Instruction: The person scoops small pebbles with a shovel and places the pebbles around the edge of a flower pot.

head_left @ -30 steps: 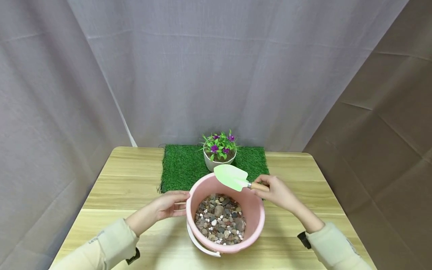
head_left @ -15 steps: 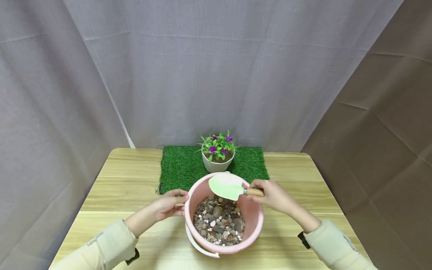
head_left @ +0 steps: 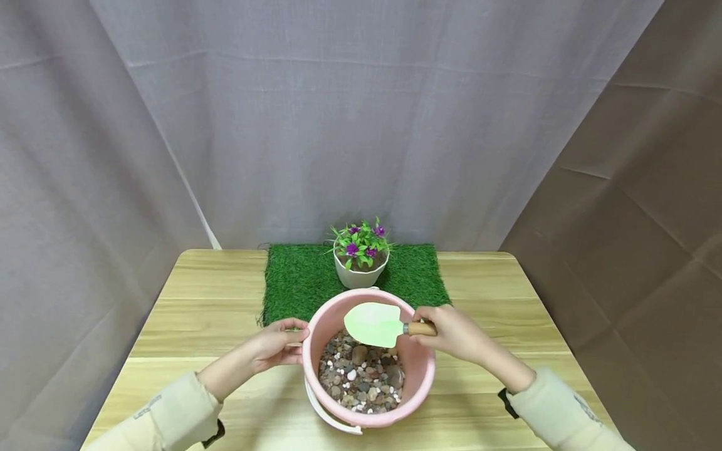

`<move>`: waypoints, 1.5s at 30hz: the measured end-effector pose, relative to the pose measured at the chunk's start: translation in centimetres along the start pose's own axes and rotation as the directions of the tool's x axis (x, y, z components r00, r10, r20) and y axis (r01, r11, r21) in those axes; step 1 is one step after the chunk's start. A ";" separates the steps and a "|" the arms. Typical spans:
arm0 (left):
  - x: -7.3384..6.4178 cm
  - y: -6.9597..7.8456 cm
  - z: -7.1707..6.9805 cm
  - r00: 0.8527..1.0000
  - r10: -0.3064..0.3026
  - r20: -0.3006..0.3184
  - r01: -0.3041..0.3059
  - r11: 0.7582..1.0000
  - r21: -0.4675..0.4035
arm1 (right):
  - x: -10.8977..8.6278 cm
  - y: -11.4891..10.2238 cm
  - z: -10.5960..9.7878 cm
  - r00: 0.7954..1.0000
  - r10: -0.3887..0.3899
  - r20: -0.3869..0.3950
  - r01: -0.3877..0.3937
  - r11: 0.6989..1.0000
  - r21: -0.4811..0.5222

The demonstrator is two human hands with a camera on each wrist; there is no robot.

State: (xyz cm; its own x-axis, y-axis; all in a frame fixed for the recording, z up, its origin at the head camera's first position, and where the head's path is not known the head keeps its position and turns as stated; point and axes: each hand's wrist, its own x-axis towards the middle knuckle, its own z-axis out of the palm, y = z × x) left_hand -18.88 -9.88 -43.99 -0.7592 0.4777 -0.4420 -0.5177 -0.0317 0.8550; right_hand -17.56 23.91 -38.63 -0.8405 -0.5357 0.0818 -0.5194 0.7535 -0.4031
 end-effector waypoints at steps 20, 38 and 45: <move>0.1 0.1 -0.4 1.000 -0.021 -0.023 0.021 1.000 -0.007 | 2.3 -1.1 0.6 0.988 -0.108 0.106 0.130 0.966 -0.225; 0.3 0.1 -0.5 0.999 -0.033 -0.016 0.033 0.999 -0.019 | 3.5 -1.5 2.5 0.926 -0.300 0.230 0.368 0.853 -0.370; 0.3 0.0 -0.4 1.000 -0.020 -0.004 0.020 1.000 -0.024 | 3.9 -2.0 2.7 0.906 -0.335 0.260 0.413 0.836 -0.361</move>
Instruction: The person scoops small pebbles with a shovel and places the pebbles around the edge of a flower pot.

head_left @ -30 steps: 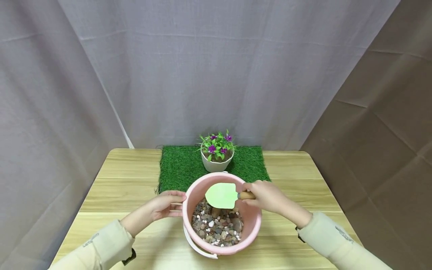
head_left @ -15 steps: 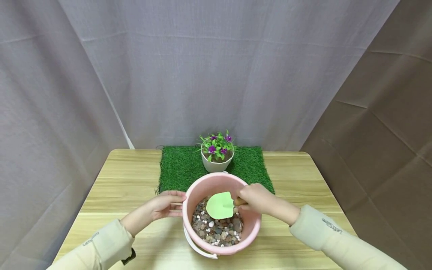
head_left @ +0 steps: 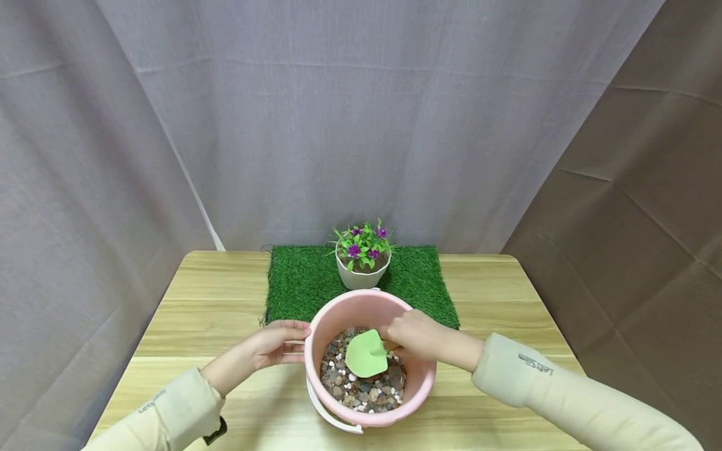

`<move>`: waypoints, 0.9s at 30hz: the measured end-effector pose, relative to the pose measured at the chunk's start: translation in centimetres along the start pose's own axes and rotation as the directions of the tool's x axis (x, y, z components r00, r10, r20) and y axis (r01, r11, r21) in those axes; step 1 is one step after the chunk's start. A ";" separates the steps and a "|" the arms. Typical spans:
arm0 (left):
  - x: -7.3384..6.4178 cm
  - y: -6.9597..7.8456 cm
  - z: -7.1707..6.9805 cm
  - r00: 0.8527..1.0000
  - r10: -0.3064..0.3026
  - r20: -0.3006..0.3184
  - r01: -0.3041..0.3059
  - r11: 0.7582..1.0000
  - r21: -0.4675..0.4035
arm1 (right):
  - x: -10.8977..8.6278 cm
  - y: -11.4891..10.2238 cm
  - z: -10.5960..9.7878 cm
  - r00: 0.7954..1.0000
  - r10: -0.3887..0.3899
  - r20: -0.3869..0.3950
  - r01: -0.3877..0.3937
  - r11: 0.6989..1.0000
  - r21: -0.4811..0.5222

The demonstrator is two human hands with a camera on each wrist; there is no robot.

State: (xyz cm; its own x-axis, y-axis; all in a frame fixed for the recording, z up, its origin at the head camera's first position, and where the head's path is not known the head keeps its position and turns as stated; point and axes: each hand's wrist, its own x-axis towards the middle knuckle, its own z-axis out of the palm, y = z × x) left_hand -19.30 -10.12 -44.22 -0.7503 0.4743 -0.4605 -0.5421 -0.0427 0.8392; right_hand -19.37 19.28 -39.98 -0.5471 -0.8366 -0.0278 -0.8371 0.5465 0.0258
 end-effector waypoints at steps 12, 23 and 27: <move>0.1 -0.1 -0.2 1.000 0.005 0.009 -0.005 1.000 -0.021 | 1.9 -0.2 0.3 0.996 -0.073 0.052 0.077 0.993 -0.086; 0.3 -0.2 -0.1 1.000 0.001 -0.009 -0.001 1.000 0.000 | 3.0 -0.2 1.6 0.986 -0.123 0.113 0.130 0.990 -0.052; 0.4 -0.1 -0.1 1.000 0.000 -0.013 0.000 1.000 -0.004 | 3.3 0.1 2.4 0.979 -0.170 0.108 0.166 0.985 0.049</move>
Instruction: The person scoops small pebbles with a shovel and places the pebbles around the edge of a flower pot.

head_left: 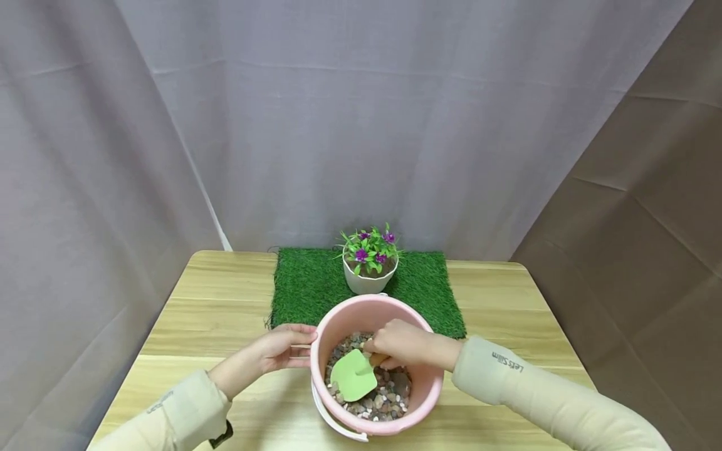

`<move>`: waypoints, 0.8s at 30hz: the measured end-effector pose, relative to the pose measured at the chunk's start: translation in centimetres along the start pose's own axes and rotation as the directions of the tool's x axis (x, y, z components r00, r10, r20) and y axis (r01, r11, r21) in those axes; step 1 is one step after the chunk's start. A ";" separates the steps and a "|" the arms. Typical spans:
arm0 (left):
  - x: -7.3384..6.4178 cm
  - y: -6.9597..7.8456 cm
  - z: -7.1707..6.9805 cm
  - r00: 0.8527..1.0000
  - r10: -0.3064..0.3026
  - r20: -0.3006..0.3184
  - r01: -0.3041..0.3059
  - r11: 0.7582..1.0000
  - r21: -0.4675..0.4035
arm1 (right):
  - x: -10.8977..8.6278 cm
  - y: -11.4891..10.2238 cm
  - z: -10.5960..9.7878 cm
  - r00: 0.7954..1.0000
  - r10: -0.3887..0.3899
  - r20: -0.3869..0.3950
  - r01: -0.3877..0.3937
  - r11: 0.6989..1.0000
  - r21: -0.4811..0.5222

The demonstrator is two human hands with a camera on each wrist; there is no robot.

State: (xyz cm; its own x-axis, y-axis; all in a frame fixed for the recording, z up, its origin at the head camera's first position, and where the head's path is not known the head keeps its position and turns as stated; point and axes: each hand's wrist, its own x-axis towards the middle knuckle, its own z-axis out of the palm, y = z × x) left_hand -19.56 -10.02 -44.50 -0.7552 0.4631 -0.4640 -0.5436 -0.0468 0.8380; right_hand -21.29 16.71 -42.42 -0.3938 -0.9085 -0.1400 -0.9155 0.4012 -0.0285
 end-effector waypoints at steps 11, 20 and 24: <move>0.1 -0.2 -0.1 1.000 -0.005 -0.008 0.005 1.000 -0.003 | -1.2 0.7 1.2 0.999 0.038 -0.026 -0.035 0.994 0.106; 0.0 -0.3 -0.2 1.000 -0.004 -0.003 0.004 1.000 -0.016 | -1.7 0.9 0.2 0.999 0.028 -0.043 -0.022 0.989 0.145; -0.1 -0.3 -0.2 1.000 -0.002 0.009 0.002 1.000 -0.011 | -2.0 1.2 0.0 0.999 0.026 -0.036 -0.019 0.982 0.190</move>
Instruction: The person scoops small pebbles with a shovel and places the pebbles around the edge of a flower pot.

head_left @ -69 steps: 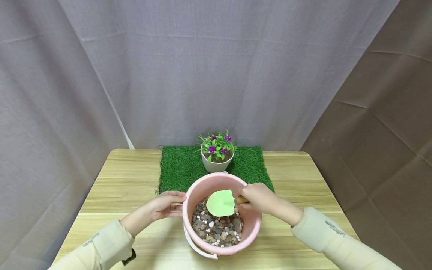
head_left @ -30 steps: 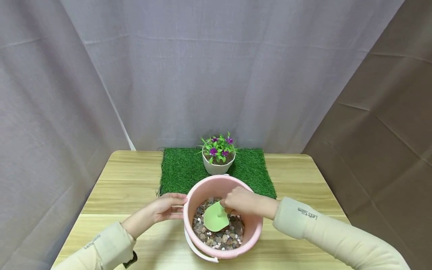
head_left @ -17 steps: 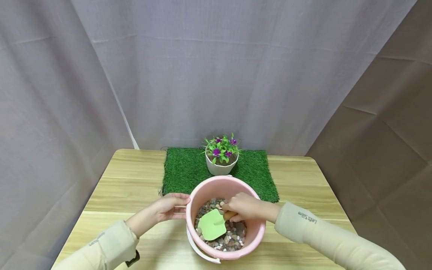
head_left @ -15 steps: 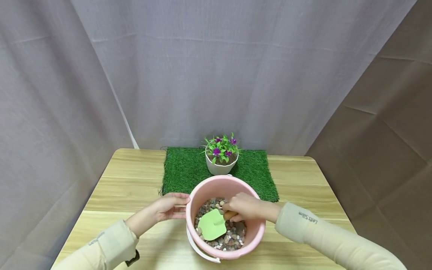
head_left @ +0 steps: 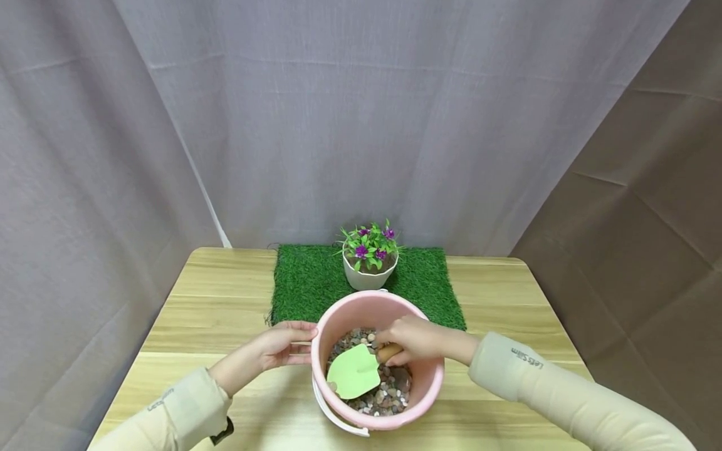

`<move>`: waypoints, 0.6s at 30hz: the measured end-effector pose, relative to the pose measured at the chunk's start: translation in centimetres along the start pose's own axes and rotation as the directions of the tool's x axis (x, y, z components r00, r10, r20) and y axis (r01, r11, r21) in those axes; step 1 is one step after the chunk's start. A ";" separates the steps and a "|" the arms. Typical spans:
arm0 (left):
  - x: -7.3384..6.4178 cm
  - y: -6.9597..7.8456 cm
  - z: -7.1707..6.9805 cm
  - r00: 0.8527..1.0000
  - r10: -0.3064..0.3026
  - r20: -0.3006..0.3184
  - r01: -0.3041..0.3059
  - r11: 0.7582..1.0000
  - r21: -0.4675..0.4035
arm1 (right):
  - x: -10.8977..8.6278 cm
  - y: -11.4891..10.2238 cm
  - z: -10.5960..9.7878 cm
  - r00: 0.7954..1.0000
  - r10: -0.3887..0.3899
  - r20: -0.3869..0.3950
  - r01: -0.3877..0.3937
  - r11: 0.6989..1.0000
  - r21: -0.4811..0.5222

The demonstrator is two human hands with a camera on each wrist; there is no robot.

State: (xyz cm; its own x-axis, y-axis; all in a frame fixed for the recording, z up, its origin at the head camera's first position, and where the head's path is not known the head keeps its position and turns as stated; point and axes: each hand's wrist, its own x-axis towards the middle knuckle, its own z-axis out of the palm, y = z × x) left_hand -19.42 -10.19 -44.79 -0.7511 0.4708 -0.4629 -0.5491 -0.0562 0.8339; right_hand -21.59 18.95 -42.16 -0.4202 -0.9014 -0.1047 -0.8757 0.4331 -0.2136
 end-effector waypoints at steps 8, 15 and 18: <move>0.1 -0.1 0.0 1.000 0.004 -0.003 -0.004 1.000 0.007 | -0.8 0.5 -1.4 0.999 0.031 -0.027 -0.027 0.990 0.137; 0.1 0.0 -0.1 1.000 0.003 -0.004 -0.003 1.000 0.005 | -1.3 0.8 -2.0 0.996 0.049 -0.081 -0.037 0.989 0.140; 0.1 -0.1 -0.1 1.000 0.003 -0.007 -0.003 1.000 0.003 | -1.4 0.9 -2.0 0.995 0.046 -0.090 -0.036 0.993 0.113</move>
State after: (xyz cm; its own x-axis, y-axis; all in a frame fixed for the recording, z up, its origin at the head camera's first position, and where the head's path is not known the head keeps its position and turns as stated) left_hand -19.53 -10.21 -44.92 -0.7553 0.4649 -0.4620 -0.5456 -0.0552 0.8362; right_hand -22.23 20.60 -40.28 -0.4799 -0.8769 -0.0264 -0.8277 0.4626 -0.3177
